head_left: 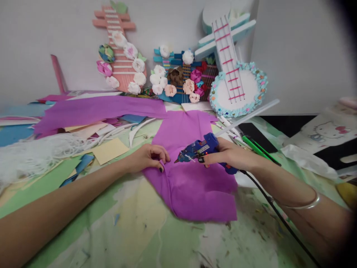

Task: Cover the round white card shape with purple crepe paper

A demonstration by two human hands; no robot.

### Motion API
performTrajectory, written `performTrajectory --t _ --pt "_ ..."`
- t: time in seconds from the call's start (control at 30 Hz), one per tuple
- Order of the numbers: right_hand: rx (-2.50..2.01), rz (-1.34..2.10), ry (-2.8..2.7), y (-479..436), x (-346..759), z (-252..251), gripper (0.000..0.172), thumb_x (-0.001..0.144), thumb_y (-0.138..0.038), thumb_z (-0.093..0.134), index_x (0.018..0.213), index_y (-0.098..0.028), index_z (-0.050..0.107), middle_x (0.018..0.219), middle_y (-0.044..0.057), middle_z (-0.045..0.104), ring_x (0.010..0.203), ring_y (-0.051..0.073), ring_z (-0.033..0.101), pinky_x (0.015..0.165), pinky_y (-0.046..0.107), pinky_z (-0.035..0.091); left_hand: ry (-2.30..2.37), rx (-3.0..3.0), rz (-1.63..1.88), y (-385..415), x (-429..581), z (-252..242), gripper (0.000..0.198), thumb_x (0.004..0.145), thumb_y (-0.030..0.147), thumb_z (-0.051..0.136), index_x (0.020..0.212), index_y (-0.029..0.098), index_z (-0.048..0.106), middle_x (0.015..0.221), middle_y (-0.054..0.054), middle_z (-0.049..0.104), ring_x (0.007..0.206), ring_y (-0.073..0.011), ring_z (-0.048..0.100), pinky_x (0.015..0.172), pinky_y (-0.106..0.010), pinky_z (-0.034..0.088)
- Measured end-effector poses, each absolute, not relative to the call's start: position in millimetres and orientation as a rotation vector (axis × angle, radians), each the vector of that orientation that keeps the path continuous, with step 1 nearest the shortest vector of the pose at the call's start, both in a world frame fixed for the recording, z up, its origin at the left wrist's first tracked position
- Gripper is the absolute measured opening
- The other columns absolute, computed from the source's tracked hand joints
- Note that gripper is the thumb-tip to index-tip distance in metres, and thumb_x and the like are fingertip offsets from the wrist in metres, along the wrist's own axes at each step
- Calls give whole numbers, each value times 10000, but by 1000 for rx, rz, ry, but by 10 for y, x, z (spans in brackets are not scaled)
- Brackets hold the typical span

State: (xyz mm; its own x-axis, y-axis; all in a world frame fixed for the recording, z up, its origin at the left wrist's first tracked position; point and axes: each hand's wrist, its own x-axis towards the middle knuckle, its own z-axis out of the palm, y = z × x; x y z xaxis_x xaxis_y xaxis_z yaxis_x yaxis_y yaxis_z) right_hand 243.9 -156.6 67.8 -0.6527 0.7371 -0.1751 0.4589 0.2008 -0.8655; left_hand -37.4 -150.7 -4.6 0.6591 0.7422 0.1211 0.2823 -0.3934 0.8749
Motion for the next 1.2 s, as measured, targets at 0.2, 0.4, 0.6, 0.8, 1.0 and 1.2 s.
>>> performTrajectory --t 0.2,0.4,0.6,0.8,1.0,1.2 --pt "-1069 1666 -2253 -1492 2283 640 145 735 -285 614 809 -161 604 667 -33 514 588 94 459 517 214 352 865 2088 566 -1466 -334 37 116 688 224 737 652 153 652 823 -21 642 771 -134 593 716 -244 458" --pt "-1092 1761 -2267 -1446 2224 594 236 718 -278 616 909 -140 628 646 -37 507 542 83 410 480 210 319 897 2034 561 -1452 -358 -8 131 677 229 742 623 156 648 808 -26 660 744 -137 608 700 -243 478" --pt "-1137 1693 -2279 -1416 2217 547 256 682 -315 661 859 -132 640 593 -34 513 516 86 412 460 216 310 910 2008 566 -1445 -354 -22 145 658 247 761 628 156 651 803 -26 656 747 -135 605 693 -239 484" --pt "-1189 1673 -2311 -1394 2229 540 260 706 -326 636 872 -126 650 561 -40 476 467 71 381 413 208 271 946 2045 578 -1453 -347 -15 175 658 283 768 623 167 641 834 -16 640 754 -125 600 697 -232 489" --pt "-1209 1644 -2312 -1354 2261 500 291 710 -382 635 861 -133 652 557 -43 474 434 63 378 397 205 269 898 2127 589 -1447 -371 -24 166 667 275 770 641 167 647 931 -38 620 854 -147 593 771 -258 482" --pt "-1160 1622 -2246 -1337 2276 484 245 670 -333 673 818 -139 646 533 -41 486 480 80 408 432 211 293 931 2131 584 -1444 -386 -41 181 665 282 770 636 167 632 889 -47 603 962 -193 563 840 -313 465"
